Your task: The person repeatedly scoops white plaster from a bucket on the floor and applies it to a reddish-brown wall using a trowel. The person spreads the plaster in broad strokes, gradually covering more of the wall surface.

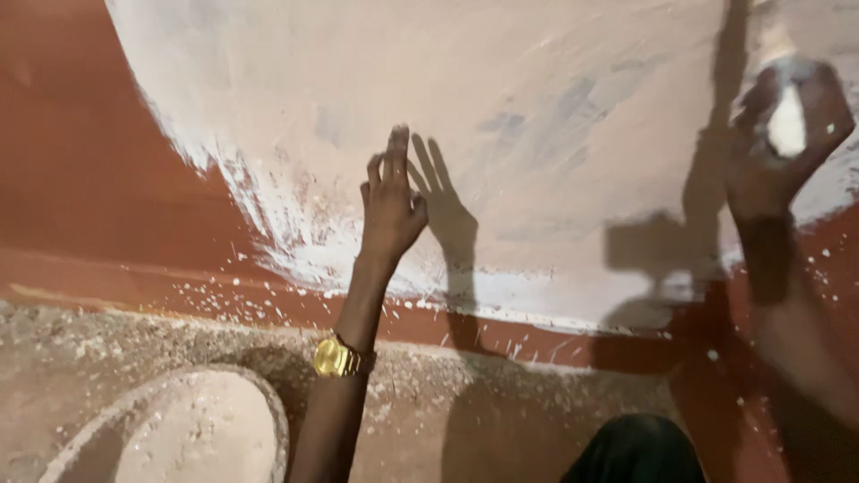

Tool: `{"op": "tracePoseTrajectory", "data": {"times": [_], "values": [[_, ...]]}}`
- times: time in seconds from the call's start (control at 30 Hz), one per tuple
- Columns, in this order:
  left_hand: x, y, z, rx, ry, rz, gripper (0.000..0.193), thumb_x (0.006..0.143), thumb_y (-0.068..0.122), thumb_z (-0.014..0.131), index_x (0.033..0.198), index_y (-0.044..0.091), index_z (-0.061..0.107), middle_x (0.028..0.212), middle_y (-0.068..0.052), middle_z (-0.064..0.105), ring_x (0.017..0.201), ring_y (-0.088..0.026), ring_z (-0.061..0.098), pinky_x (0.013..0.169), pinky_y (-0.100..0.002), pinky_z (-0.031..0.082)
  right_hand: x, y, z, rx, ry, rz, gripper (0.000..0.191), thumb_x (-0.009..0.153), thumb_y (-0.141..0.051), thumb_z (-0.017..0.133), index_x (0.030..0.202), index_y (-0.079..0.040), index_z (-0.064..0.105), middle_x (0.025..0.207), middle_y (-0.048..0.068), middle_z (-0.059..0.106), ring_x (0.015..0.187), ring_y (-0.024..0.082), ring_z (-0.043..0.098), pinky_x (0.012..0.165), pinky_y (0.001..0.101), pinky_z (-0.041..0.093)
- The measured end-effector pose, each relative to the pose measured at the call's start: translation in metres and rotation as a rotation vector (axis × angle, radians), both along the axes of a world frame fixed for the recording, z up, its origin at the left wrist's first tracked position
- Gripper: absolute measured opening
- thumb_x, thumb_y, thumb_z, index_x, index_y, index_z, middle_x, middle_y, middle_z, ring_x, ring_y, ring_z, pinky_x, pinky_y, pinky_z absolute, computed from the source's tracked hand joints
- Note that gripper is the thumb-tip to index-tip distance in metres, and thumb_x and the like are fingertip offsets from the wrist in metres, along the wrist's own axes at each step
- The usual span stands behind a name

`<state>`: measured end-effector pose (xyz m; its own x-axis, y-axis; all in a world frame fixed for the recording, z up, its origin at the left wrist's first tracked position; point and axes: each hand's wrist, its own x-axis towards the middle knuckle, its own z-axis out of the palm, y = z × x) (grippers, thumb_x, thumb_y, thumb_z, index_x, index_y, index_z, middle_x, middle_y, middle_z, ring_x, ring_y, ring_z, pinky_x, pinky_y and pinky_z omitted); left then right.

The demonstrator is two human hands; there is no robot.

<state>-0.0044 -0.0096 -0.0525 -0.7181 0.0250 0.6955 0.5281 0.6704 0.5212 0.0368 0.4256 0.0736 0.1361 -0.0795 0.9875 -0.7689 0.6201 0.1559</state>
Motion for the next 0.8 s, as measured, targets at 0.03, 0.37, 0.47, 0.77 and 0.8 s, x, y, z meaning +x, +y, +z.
{"op": "tracePoseTrajectory", "data": {"times": [0.03, 0.37, 0.47, 0.77, 0.8], "values": [[0.003, 0.000, -0.002, -0.005, 0.010, 0.014, 0.106, 0.073, -0.003, 0.061, 0.165, 0.022, 0.015, 0.173, -0.005, 0.019, 0.149, -0.043, 0.029, 0.111, -0.057, 0.039, -0.008, -0.009, -0.004, -0.275, -0.172, 0.430, 0.045, 0.097, -0.008, 0.066, 0.136, -0.007, 0.044, 0.127, 0.013, 0.062, 0.115, 0.021, 0.065, 0.094, 0.0334, 0.063], [0.013, -0.012, 0.006, -0.001, 0.071, 0.078, 0.108, 0.072, -0.006, 0.057, 0.165, 0.030, 0.014, 0.173, -0.004, 0.018, 0.149, -0.043, 0.029, 0.110, -0.058, 0.040, -0.017, -0.166, -0.139, 0.613, -0.444, -0.301, 0.021, 0.095, -0.010, 0.076, 0.112, 0.001, 0.071, 0.097, 0.022, 0.075, 0.072, 0.024, 0.074, 0.053, 0.0301, 0.062], [0.016, -0.015, 0.005, -0.011, 0.040, 0.087, 0.108, 0.072, -0.006, 0.058, 0.164, 0.029, 0.014, 0.173, -0.005, 0.016, 0.148, -0.044, 0.029, 0.107, -0.058, 0.041, -0.010, -0.182, -0.155, 0.699, -0.378, -0.076, 0.031, 0.084, -0.012, 0.076, 0.115, -0.007, 0.071, 0.102, 0.014, 0.076, 0.080, 0.023, 0.075, 0.067, 0.0331, 0.064], [0.013, -0.016, -0.001, 0.000, 0.058, 0.038, 0.104, 0.073, -0.006, 0.059, 0.164, 0.025, 0.021, 0.173, -0.005, 0.019, 0.148, -0.039, 0.032, 0.107, -0.055, 0.043, -0.026, -0.089, -0.061, 0.463, -0.232, -0.352, 0.015, 0.110, -0.017, 0.068, 0.110, -0.002, 0.072, 0.095, 0.013, 0.074, 0.075, 0.019, 0.071, 0.059, 0.0296, 0.061], [0.012, -0.017, -0.002, -0.003, 0.076, 0.042, 0.102, 0.074, -0.006, 0.059, 0.165, 0.024, 0.022, 0.173, -0.004, 0.020, 0.148, -0.038, 0.032, 0.108, -0.055, 0.043, -0.022, -0.078, -0.048, 0.381, -0.187, -0.354, 0.015, 0.110, -0.016, 0.068, 0.111, -0.002, 0.071, 0.096, 0.013, 0.074, 0.076, 0.019, 0.071, 0.060, 0.0300, 0.061]]}}
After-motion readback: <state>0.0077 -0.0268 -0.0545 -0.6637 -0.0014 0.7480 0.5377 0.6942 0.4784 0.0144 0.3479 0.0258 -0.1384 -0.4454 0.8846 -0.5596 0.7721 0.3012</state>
